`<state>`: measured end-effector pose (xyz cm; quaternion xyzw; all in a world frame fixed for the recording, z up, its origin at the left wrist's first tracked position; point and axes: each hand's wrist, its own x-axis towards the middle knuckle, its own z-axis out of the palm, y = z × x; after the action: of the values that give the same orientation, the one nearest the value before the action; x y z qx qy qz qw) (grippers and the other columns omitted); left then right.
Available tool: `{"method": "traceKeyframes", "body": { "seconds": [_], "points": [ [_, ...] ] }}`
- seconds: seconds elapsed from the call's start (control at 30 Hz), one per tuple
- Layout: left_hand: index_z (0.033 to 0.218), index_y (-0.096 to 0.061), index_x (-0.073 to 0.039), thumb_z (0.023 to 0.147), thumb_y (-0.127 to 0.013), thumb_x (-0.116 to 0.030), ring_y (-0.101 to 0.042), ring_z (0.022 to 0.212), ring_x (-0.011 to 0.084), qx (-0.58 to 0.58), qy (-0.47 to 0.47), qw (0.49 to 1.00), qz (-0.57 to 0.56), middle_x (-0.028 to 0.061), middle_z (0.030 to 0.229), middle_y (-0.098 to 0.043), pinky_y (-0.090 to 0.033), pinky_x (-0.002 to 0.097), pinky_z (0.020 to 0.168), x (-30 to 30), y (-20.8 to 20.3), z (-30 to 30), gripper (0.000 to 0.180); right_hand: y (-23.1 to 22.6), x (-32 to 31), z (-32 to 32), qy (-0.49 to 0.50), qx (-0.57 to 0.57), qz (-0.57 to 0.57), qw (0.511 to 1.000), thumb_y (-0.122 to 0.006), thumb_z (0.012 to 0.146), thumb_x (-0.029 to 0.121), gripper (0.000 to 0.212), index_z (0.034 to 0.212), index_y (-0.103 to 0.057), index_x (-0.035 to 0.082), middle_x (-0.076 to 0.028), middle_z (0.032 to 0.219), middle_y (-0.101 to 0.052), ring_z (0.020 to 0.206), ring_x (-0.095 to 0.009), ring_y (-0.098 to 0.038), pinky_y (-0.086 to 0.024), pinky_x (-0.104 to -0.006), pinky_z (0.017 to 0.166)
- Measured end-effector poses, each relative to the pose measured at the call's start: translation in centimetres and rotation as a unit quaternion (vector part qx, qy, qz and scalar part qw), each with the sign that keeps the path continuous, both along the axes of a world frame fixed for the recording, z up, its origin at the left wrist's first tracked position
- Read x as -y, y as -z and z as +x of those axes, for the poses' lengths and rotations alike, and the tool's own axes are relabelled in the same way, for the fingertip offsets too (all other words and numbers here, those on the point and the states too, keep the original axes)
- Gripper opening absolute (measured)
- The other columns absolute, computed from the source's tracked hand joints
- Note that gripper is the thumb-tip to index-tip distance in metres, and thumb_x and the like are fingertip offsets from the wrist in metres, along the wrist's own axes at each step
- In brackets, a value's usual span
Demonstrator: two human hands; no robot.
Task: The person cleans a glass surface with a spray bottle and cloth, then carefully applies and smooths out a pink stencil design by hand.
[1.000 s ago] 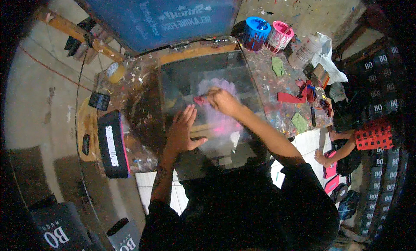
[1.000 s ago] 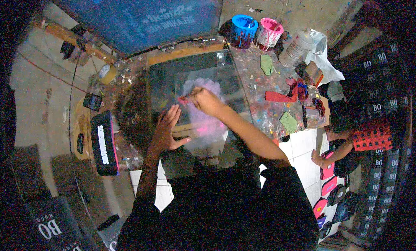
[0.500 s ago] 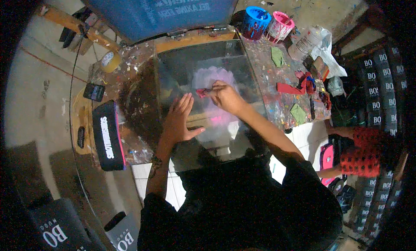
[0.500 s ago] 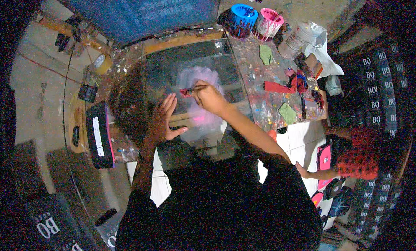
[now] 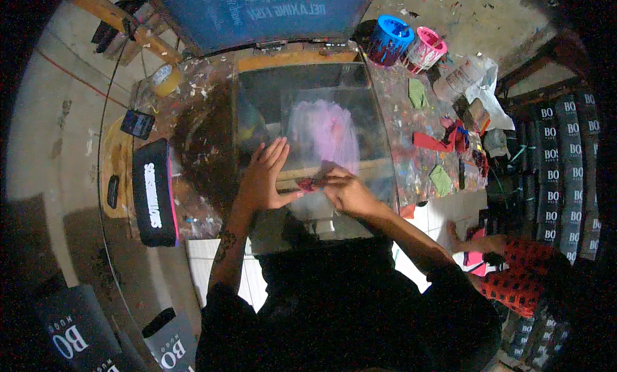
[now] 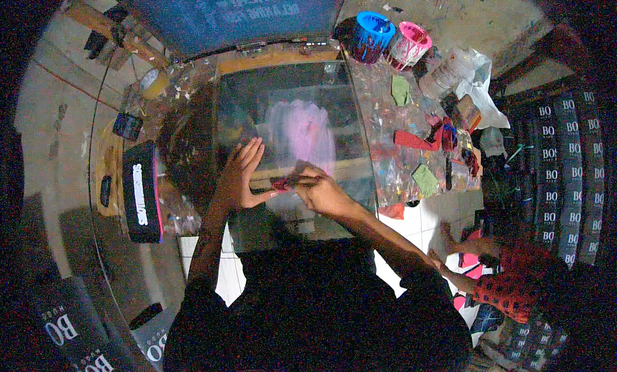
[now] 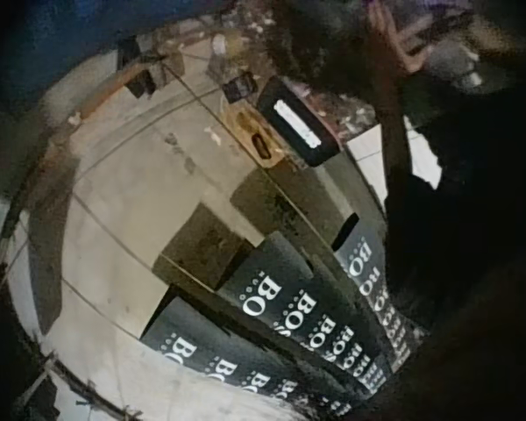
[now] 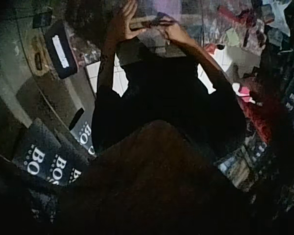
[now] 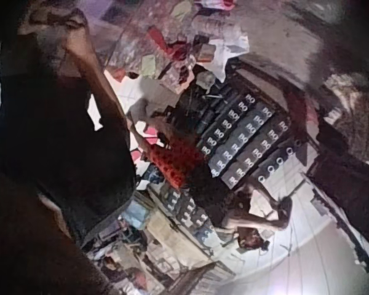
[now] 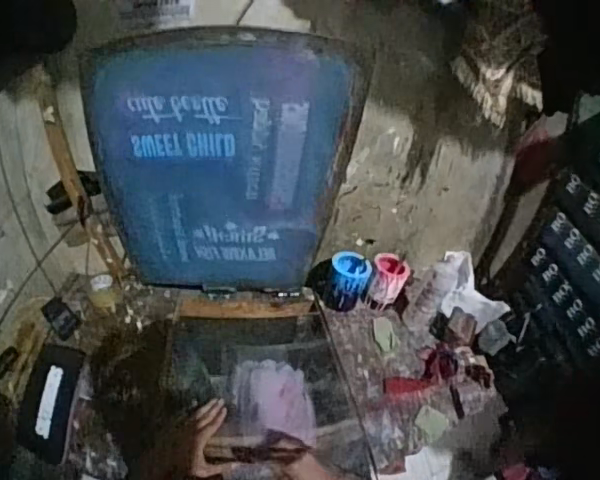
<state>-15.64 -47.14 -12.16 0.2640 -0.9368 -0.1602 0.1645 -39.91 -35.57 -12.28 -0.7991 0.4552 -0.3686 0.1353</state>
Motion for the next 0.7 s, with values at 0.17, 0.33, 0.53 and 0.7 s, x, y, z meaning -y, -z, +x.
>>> {"method": "traceKeyframes", "body": {
  "seconds": [0.17, 0.33, 0.53, 0.7],
  "points": [
    [0.153, -0.033, 0.006, 0.073, -0.083, -0.051, -0.025, 0.153, 0.0363, -0.011, -0.002, 1.0, 0.016, 0.0223, 0.164, -0.028, -0.018, 0.0555, 0.124, -0.2, 0.2, 0.1, 0.109, 0.5, 1.5, -2.3, 0.076, -0.1, 0.131, 0.983, -0.069, 0.074, 0.002, 0.027, 0.1, -0.075, 0.002, -0.013, 0.102, -0.072, 0.104, -0.032, -0.066, -0.053, -0.0436, 0.094],
    [0.153, -0.033, 0.006, 0.072, -0.084, -0.049, -0.025, 0.153, 0.0371, -0.007, 0.007, 1.0, 0.02, 0.0222, 0.164, -0.027, -0.019, 0.055, 0.123, 0.1, 0.1, -0.1, 0.11, 2.4, -1.4, -4.1, 0.058, -0.146, 0.031, 0.987, -0.068, 0.076, 0.007, 0.01, 0.085, -0.071, 0.004, -0.01, 0.084, -0.068, 0.09, -0.03, -0.065, -0.052, -0.0433, 0.087],
    [0.148, -0.04, 0.008, 0.073, -0.083, -0.051, -0.031, 0.15, 0.0366, -0.032, 0.0, 0.999, 0.02, 0.0243, 0.159, -0.035, -0.023, 0.055, 0.122, 0.1, 0.6, -0.1, 0.104, 0.4, -1.5, -3.8, 0.094, -0.141, -0.006, 0.986, -0.068, 0.071, 0.004, 0.006, 0.077, -0.067, 0.002, -0.014, 0.085, -0.066, 0.096, -0.031, -0.064, -0.053, -0.0436, 0.08],
    [0.148, -0.04, 0.008, 0.073, -0.083, -0.051, -0.031, 0.15, 0.0358, -0.024, -0.002, 1.0, 0.009, 0.0238, 0.159, -0.036, -0.023, 0.0554, 0.122, -0.2, -0.1, -0.4, 0.104, 0.6, 0.6, -5.8, 0.091, -0.091, 0.074, 0.989, -0.066, 0.072, 0.001, 0.012, 0.083, -0.067, 0.001, -0.019, 0.088, -0.065, 0.099, -0.037, -0.062, -0.052, -0.0461, 0.089]
  ]
}}
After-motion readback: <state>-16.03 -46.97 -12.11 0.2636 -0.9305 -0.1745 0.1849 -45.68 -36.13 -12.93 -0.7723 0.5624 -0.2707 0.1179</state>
